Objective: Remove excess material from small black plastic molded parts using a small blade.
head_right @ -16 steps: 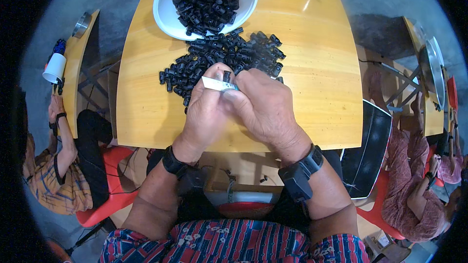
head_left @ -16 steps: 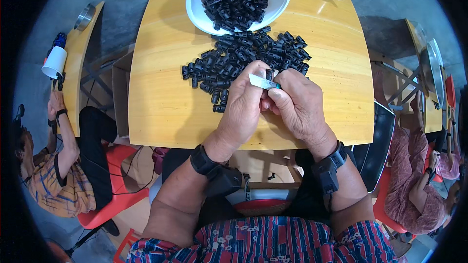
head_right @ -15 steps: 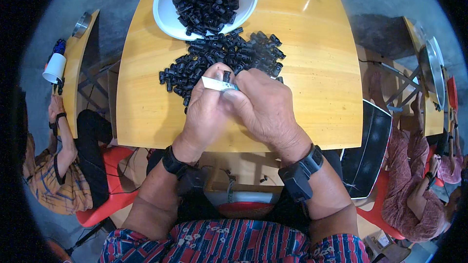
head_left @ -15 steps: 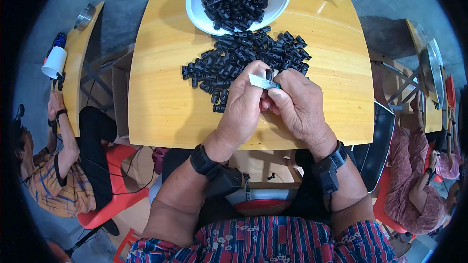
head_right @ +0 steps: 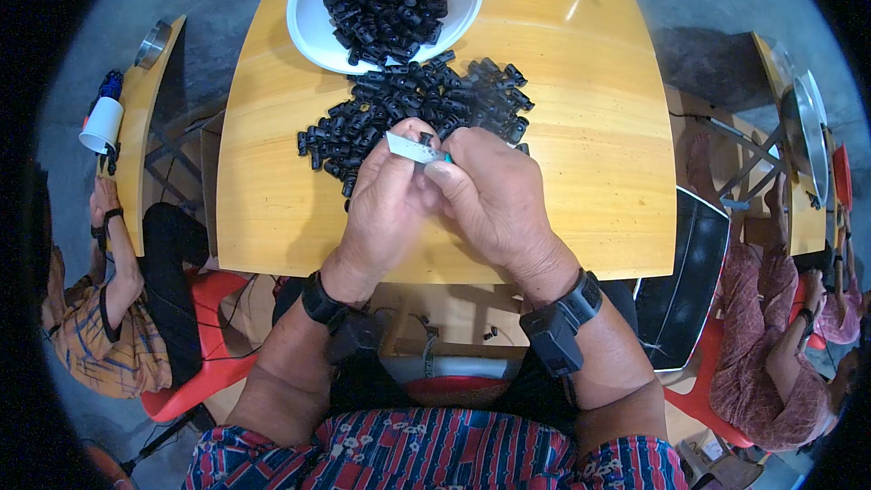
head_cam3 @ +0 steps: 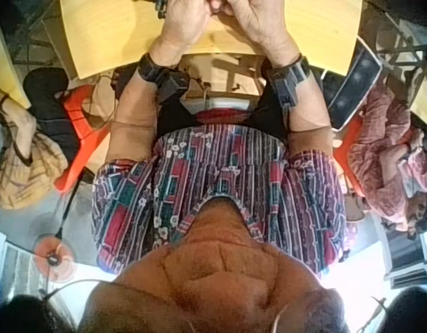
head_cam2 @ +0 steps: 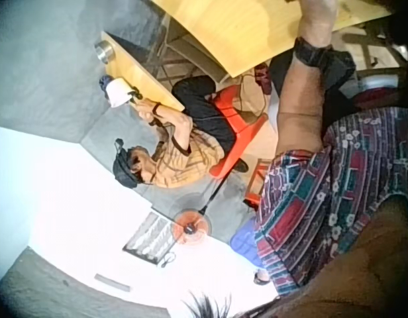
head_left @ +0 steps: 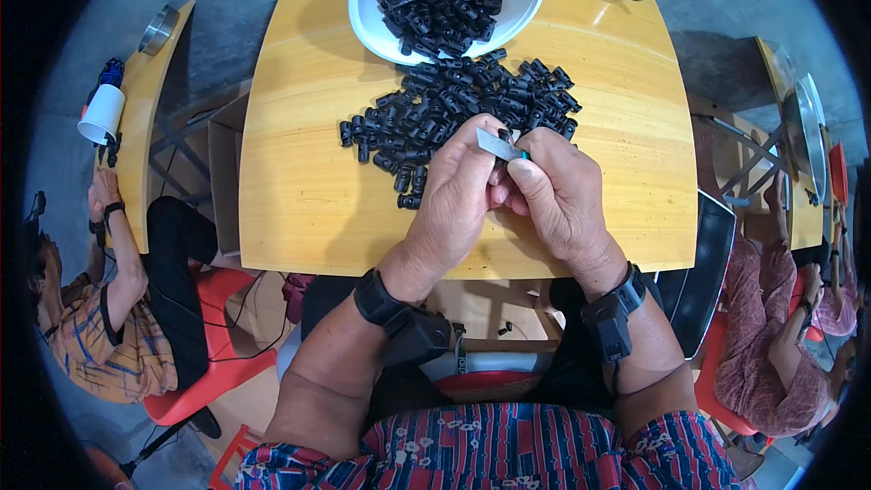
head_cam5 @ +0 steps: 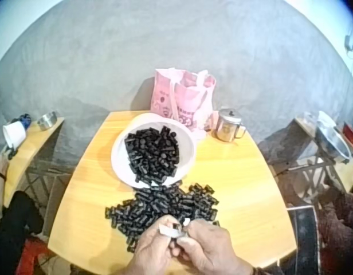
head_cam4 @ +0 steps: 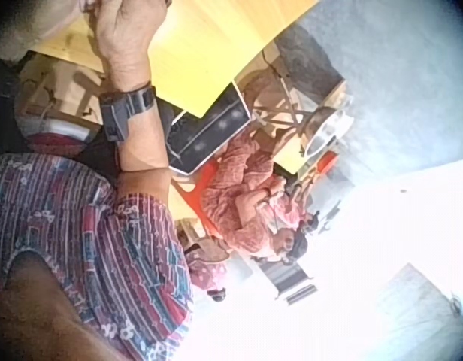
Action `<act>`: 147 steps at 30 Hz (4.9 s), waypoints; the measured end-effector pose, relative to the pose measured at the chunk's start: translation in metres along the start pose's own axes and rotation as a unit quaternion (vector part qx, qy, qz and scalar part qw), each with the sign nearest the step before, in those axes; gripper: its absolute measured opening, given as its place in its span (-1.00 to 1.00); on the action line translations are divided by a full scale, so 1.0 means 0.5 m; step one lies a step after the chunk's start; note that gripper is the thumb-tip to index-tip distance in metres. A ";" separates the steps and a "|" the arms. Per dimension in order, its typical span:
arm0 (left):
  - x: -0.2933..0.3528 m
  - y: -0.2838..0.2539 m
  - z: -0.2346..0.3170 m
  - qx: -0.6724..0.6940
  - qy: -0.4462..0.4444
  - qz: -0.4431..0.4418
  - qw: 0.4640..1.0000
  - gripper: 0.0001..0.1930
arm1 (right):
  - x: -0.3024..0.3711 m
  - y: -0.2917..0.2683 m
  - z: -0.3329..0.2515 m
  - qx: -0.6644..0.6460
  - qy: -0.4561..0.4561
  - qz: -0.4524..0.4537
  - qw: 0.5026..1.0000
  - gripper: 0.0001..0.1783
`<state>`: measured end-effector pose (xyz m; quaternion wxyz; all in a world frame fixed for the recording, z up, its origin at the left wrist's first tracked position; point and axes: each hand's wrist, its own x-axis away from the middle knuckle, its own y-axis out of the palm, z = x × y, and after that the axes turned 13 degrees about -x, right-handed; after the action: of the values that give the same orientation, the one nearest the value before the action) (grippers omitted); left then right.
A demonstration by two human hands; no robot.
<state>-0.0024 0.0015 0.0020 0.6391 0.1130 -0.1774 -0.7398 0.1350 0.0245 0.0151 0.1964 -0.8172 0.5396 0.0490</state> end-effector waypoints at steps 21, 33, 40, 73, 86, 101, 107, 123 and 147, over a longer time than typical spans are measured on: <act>0.005 0.001 0.000 -0.117 0.033 0.042 0.992 -0.76 | -0.001 0.000 0.006 0.056 -0.037 -0.016 0.998 -0.71; 0.004 0.003 -0.002 -0.121 0.043 0.049 0.990 -0.76 | -0.001 0.001 0.005 0.048 -0.015 -0.017 0.999 -0.71; 0.004 -0.001 -0.003 -0.122 0.034 0.040 0.991 -0.77 | -0.002 0.002 0.004 0.059 -0.013 -0.018 0.998 -0.73; 0.005 -0.006 0.002 -0.026 -0.005 0.007 1.000 -0.72 | -0.004 0.002 0.008 0.082 -0.039 -0.015 0.996 -0.74; 0.009 -0.009 0.010 -0.074 0.007 0.035 0.997 -0.72 | -0.002 0.008 0.007 0.022 -0.037 -0.019 0.999 -0.71; 0.009 -0.011 0.008 -0.124 0.028 0.039 0.991 -0.73 | -0.003 0.010 0.009 0.048 -0.048 -0.018 0.997 -0.73; 0.012 -0.013 0.004 -0.074 0.023 0.019 0.997 -0.76 | -0.008 0.009 0.008 0.059 -0.057 0.004 0.997 -0.73; 0.014 -0.022 0.003 0.050 0.001 0.003 0.999 -0.73 | 0.005 0.022 -0.027 -0.178 0.026 0.079 0.981 -0.84; 0.012 -0.003 -0.002 0.006 0.024 0.074 0.997 -0.75 | 0.011 0.034 0.004 0.064 -0.172 0.071 0.980 -0.46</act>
<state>-0.0044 -0.0041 0.0007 0.6954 0.1211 -0.1744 -0.6865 0.1223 0.0150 0.0070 0.3343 -0.7419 0.5566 0.1674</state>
